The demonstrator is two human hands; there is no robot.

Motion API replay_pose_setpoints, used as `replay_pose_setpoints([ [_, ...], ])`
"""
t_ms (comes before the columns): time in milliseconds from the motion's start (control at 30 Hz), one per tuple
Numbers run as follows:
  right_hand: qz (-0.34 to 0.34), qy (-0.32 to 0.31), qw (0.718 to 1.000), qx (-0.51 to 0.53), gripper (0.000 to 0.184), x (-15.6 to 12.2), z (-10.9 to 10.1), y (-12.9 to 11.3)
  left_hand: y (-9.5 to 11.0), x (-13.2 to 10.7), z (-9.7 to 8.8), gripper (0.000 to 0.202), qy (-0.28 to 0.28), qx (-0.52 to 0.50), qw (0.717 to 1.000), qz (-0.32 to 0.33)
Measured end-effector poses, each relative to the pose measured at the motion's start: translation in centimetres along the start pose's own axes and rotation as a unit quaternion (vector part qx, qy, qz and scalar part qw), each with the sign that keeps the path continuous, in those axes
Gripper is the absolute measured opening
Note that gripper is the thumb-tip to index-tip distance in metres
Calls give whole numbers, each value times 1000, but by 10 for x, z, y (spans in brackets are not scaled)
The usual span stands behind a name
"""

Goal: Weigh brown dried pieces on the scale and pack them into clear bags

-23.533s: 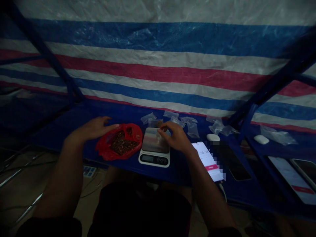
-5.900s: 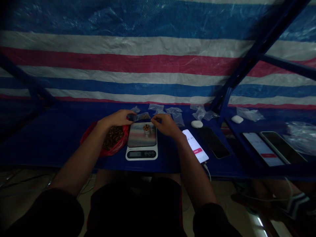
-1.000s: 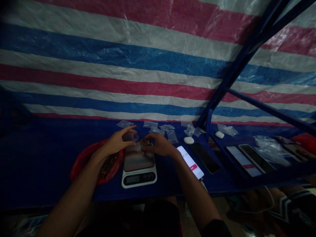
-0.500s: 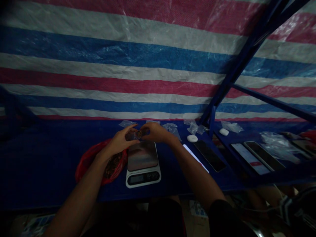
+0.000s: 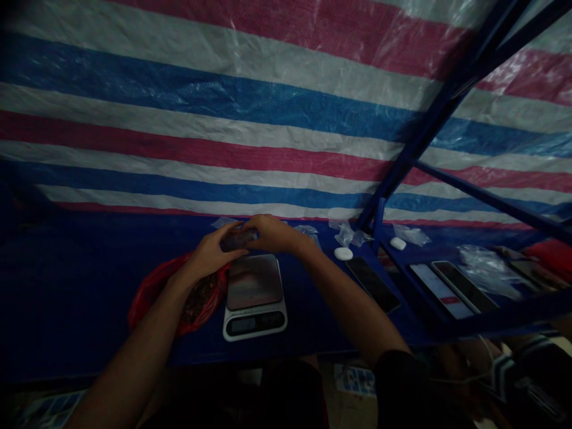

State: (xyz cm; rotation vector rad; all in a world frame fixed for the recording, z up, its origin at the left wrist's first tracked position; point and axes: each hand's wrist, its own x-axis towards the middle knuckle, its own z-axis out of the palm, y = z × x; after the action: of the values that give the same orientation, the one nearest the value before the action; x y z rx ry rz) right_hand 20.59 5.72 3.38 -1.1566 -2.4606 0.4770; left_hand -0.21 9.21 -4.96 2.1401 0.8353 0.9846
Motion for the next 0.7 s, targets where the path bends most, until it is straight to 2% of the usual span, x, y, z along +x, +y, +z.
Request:
replay_pose_setpoints([
  [200, -66, 3, 998, -21, 36, 16, -15, -14, 1, 1, -4, 70, 56, -16, 998, 6],
  [367, -86, 8, 995, -59, 40, 22, -21, -22, 3, 1, -7, 65, 96, 4, 995, 15],
  [467, -63, 36, 994, -79, 42, 17, -22, -18, 2, 1, -8, 64, 107, 24, 994, 17],
  [567, -12, 94, 993, -77, 47, 3, -19, -6, -3, 1, -7, 68, 112, 7, 994, 12],
  [700, 40, 135, 990, 28, 43, -30, -2, 8, -6, 4, -4, 67, 154, -39, 987, -1],
])
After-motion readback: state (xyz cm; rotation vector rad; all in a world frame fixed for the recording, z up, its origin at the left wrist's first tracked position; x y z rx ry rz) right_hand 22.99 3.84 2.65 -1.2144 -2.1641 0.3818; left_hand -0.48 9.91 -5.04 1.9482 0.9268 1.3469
